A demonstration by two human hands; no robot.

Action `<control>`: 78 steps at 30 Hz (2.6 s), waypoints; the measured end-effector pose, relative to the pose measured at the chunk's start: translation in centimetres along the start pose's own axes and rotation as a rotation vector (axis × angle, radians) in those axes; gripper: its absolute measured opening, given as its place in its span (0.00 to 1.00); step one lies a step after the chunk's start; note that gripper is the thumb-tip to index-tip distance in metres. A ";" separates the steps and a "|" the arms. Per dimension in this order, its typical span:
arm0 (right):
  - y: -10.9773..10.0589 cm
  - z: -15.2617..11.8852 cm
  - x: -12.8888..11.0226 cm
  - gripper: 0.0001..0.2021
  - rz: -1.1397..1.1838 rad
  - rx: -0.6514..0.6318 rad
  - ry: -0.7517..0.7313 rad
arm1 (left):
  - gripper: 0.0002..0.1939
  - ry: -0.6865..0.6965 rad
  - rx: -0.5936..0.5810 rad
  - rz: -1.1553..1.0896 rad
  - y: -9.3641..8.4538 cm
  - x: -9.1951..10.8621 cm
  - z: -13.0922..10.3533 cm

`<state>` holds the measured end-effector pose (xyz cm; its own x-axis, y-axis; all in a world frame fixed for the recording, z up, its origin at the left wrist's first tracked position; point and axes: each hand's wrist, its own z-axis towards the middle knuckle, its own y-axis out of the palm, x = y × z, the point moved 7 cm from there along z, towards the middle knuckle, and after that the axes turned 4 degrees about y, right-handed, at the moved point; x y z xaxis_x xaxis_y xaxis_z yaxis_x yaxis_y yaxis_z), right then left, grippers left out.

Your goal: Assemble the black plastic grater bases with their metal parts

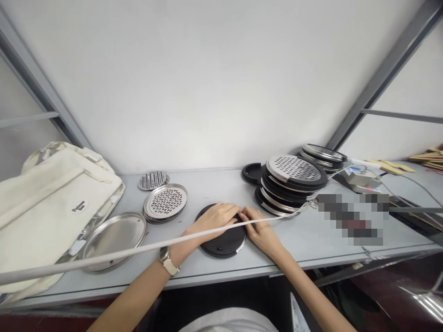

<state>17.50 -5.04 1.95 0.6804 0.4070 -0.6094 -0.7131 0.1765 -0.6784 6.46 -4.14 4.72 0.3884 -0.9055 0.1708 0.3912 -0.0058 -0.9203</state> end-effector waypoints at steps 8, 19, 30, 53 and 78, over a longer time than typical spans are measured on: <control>0.0 -0.1 0.1 0.10 0.076 -0.027 0.067 | 0.10 -0.029 0.023 -0.085 -0.2 -0.1 0.0; 0.1 -0.1 -0.1 0.11 0.138 -0.069 0.086 | 0.13 0.008 0.046 0.004 -0.2 0.2 -0.1; 0.3 0.0 0.2 0.11 0.260 -0.098 0.101 | 0.16 -0.028 0.069 -0.052 0.0 -0.2 -0.2; 0.9 0.0 1.2 0.17 0.480 -0.129 0.230 | 0.07 -0.028 0.059 -0.038 0.1 -0.3 -0.1; 0.2 -0.2 2.3 0.16 0.475 -0.024 0.274 | 0.11 -0.131 0.129 -0.305 -1.0 -1.2 -0.4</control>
<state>18.94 -4.27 0.30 0.3055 0.1883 -0.9334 -0.9509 0.0086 -0.3095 5.29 -3.25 5.35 0.3378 -0.8080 0.4827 0.6047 -0.2066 -0.7692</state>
